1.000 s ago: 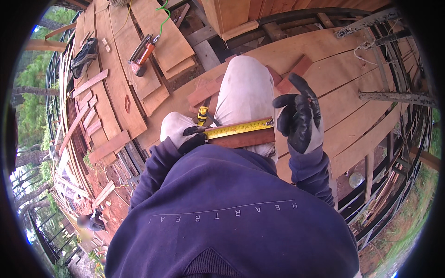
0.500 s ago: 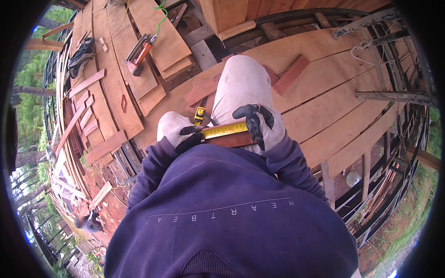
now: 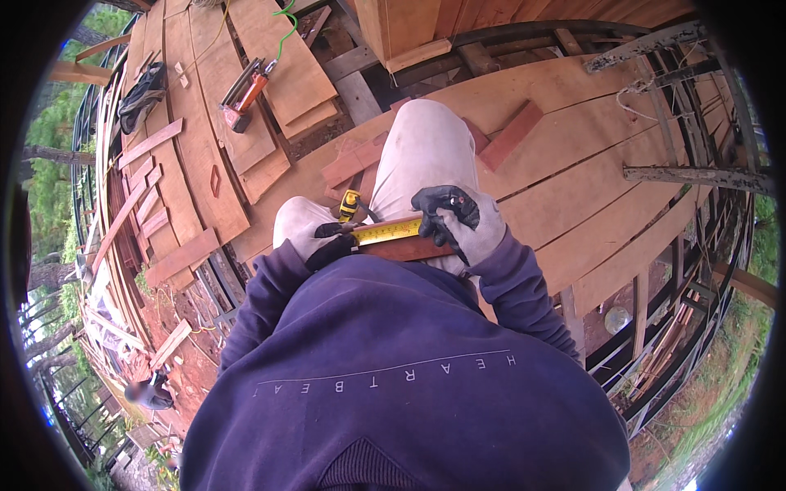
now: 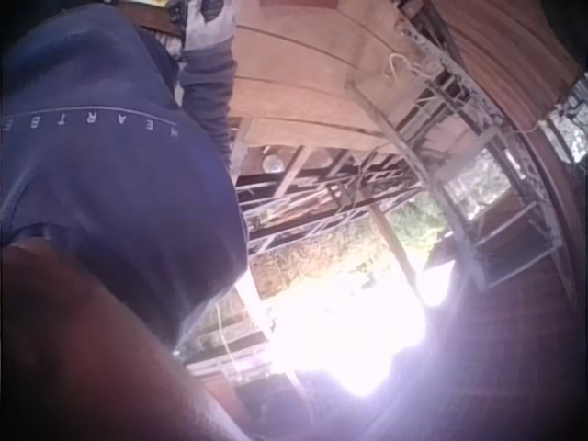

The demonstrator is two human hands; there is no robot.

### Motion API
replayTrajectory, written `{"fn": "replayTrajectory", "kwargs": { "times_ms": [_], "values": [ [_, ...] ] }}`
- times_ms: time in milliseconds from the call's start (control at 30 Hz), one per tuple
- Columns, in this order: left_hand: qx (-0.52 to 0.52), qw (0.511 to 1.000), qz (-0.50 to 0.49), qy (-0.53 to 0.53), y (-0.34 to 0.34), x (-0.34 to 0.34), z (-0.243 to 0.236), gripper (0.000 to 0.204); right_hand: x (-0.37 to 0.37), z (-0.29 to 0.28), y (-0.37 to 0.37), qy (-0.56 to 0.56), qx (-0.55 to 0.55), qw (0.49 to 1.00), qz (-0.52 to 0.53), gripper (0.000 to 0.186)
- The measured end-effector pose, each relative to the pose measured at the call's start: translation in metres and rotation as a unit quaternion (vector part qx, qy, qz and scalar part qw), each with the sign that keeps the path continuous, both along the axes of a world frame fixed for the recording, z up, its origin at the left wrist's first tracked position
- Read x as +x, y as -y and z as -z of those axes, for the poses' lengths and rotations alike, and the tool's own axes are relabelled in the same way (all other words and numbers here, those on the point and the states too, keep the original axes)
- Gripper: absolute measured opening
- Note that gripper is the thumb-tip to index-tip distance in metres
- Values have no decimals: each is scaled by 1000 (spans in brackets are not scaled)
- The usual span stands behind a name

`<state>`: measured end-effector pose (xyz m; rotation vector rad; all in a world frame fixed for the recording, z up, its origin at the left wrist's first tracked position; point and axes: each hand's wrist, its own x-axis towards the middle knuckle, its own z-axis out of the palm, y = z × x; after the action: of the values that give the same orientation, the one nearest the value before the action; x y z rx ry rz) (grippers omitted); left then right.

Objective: The person measures a piece of wood siding with a tape measure and marks it with a pencil. They then fit the piece into a gap in the wall and use a nail gun to secure it. The person repeats this process with another piece of wood.

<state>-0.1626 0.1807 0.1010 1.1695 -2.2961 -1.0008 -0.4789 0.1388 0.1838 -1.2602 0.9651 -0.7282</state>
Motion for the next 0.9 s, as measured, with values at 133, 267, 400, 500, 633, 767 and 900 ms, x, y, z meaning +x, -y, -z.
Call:
{"fn": "replayTrajectory", "kwargs": {
  "times_ms": [133, 267, 400, 500, 633, 767, 900],
  "values": [
    [175, 980, -32, -85, -5, -15, -26, 28, -4, 3, 3, -55, 37, 998, -21, 19],
    [279, 959, -45, -2, 5, -22, -65, 33, -9, 19, 3, -140, 0, 989, -39, 21],
    [281, 958, -58, 18, 5, -23, -66, 33, -7, 26, 4, -178, -41, 983, -34, 20],
    [274, 958, -76, -36, -1, -22, -54, 32, -11, 46, -1, -189, -62, 980, -1, 18],
    [284, 951, -88, -81, -5, -21, -44, 31, -8, 33, 3, -198, -63, 978, -31, 18],
    [266, 961, -63, -45, -2, -22, -49, 31, -9, 35, 2, -212, -82, 973, -41, 18],
    [250, 968, -38, 3, 2, -19, -52, 31, -5, 26, 3, -214, -121, 968, -45, 17]
  ]
}}
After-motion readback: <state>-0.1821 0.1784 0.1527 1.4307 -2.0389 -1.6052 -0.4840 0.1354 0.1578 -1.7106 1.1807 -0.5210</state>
